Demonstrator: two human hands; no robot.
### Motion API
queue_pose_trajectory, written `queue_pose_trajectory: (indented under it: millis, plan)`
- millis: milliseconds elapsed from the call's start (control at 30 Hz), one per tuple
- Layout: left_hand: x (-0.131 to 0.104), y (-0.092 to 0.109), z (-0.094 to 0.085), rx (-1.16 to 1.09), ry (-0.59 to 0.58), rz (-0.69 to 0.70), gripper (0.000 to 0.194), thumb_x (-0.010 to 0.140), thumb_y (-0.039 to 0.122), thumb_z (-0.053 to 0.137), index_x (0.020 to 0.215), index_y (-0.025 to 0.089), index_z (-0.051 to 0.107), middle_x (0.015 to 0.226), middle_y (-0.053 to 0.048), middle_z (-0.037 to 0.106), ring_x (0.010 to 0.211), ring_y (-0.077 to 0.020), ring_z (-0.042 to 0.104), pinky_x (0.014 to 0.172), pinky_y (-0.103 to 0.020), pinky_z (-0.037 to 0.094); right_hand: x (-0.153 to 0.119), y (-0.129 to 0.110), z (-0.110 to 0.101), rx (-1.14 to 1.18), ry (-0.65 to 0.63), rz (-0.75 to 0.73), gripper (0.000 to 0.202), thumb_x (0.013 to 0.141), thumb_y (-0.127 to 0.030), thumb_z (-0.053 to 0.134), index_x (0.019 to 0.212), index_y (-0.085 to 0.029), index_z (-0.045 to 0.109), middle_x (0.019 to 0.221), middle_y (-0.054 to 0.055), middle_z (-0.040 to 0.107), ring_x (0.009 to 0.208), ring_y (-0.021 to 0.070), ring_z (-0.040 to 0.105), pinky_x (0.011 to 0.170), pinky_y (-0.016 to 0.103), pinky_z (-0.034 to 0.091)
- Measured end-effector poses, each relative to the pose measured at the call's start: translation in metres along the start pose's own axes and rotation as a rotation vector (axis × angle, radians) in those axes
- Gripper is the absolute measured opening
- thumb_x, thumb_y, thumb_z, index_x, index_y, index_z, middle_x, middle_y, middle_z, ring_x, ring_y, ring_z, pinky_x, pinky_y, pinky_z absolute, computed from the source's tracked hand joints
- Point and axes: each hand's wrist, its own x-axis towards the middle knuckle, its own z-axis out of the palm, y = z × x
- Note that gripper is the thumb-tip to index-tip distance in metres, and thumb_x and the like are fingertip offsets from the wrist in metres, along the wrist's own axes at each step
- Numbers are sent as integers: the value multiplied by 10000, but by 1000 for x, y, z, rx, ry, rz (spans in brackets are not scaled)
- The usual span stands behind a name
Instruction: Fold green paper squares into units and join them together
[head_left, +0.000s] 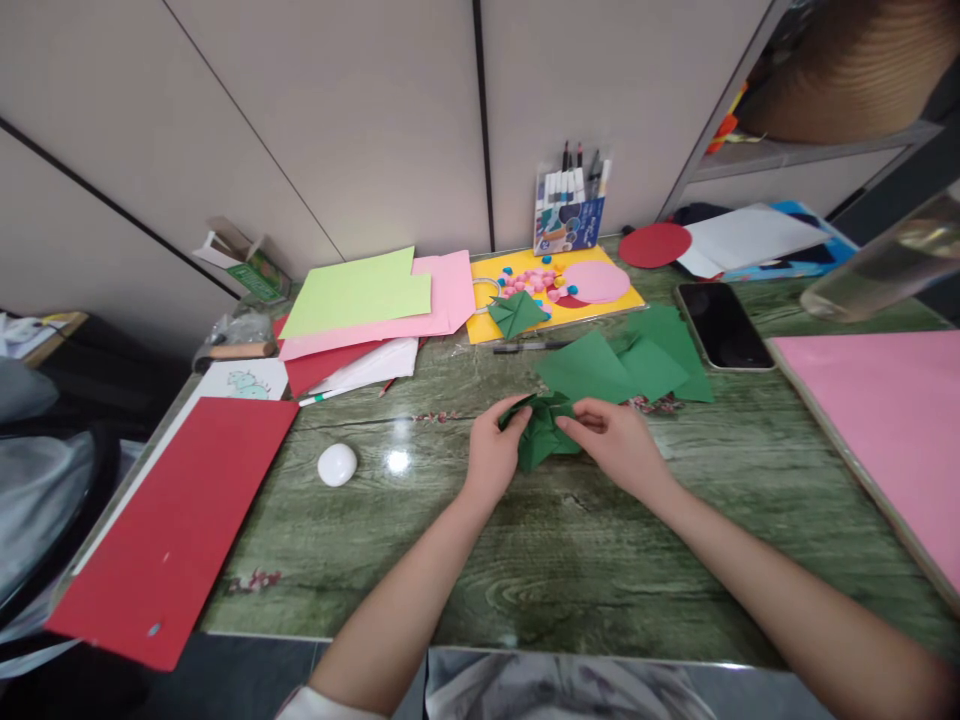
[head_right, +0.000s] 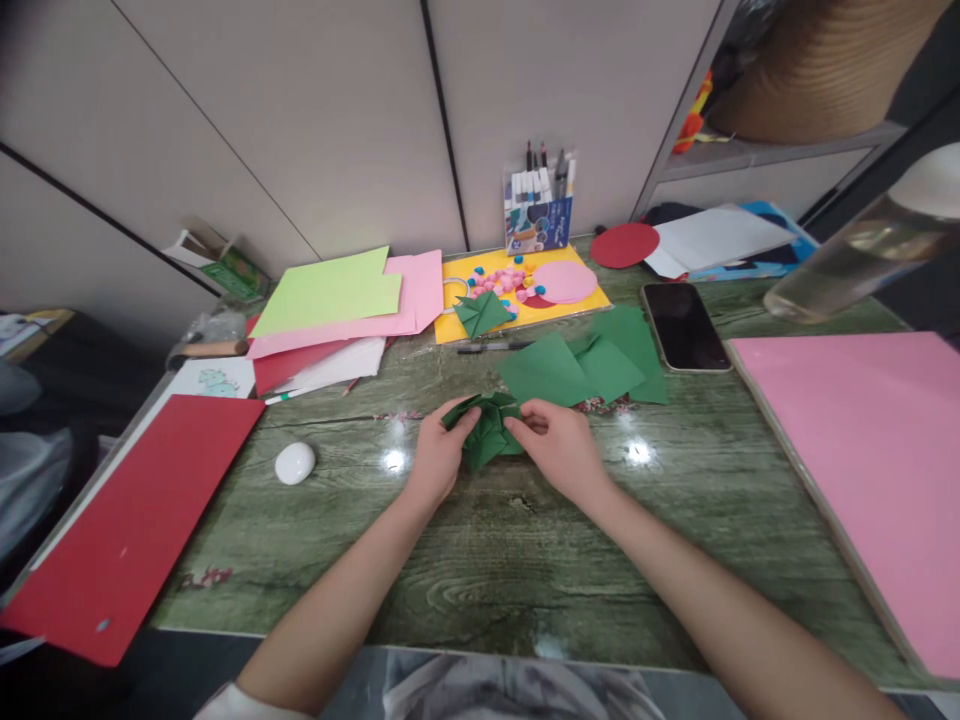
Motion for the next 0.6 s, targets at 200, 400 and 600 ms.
queue_pose_trajectory:
  millis: [200,400,600]
  plan:
    - [0,2,0,35,-26,16,204,772,276,572,912,177,682,949,-54,697,889,-191,610,834,-307,438,-5,3,3,-235,76,-148,145,799,-322,543,741,-196,585,642,7,653,583,165,614,560,251,420]
    - [-1,2,-1,55,-54,-3,205,770,280,573,913,179,680,949,-52,692,900,-195,602,845,-309,430,-3,5,-1,-323,100,-254,128,823,-284,530,785,-194,613,675,16,681,589,166,635,553,245,421]
    - [1,-4,0,-1,-54,-28,207,762,290,581,908,179,677,951,-55,686,897,-191,596,857,-315,423,-4,8,3,-267,85,-247,126,832,-288,519,805,-200,606,710,15,685,610,166,637,568,254,440]
